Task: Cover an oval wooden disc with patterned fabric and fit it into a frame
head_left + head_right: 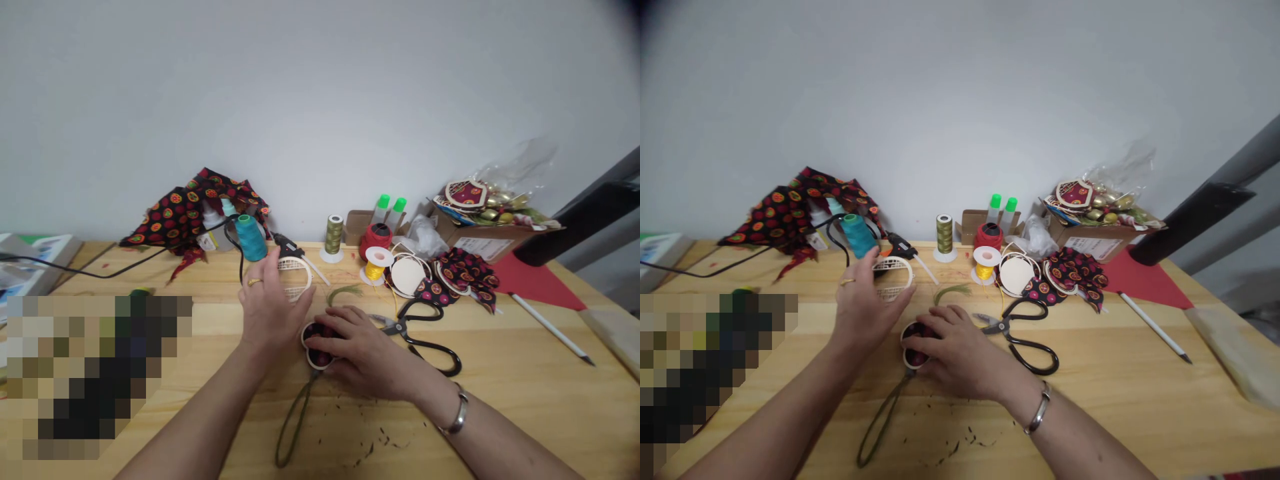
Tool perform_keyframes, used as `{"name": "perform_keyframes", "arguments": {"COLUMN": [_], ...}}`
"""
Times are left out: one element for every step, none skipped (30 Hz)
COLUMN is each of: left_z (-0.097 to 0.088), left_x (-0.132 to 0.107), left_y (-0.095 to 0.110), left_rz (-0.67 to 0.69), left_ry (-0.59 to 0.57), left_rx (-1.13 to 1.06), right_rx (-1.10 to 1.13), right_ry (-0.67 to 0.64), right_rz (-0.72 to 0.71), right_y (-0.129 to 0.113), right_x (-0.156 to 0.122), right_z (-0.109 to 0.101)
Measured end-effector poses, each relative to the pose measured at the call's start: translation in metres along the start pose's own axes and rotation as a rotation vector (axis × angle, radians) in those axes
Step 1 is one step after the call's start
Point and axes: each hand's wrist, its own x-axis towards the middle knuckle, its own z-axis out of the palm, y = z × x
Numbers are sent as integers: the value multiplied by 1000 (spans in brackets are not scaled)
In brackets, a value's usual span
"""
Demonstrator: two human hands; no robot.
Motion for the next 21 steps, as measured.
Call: {"name": "perform_keyframes", "arguments": {"left_z": [-3,-5,-8,-10,-12,-14,-15,-15,-16,-17,-17,-18,-18,-18,-18,-18,-17,-17,-17,-16,-16], "left_x": [1,2,3,3,3,4,4,4,4,4,4,4,4,3,3,2,1,0,-1,-2,-3], "left_y": [1,2,2,2,2,2,2,2,2,3,3,4,4,5,5,5,5,5,5,5,6], "left_rz": [16,28,34,35,34,31,29,24,18,14,12,10,10,15,24,35,48,61,70,76,79], "left_ry": [58,103,137,163,187,211,232,251,264,271,274,275,278,282,285,286,284,277,265,252,238], "left_rx": [-66,-118,-159,-196,-231,-263,-293,-321,-345,-365,-382,-393,-398,-401,-402,-402,-401,-401,-399,-396,-389], "right_rx": [-2,-1,1,1,-1,-5,-9,-14,-18,-20,-19,-19,-21,-26,-33,-42,-52,-65,-81,-101,-122], "right_ry": [11,22,35,45,56,68,77,84,93,104,117,131,150,169,183,195,205,214,220,226,233], "right_rz": [3,6,7,10,16,26,39,57,79,102,121,139,153,163,171,178,183,188,196,209,225], "right_y": [0,0,0,0,0,-1,-2,-3,-4,-6,-7,-8,-9,-9,-9,-8,-7,-6,-5,-3,-2], "right_x": [1,2,3,4,5,6,7,9,11,13,15,17,20,23,26,29,32,35,39,42,45], "right_z": [3,5,7,8,10,11,12,12,13,15,16,17,19,21,23,26,28,30,32,33,34]}}
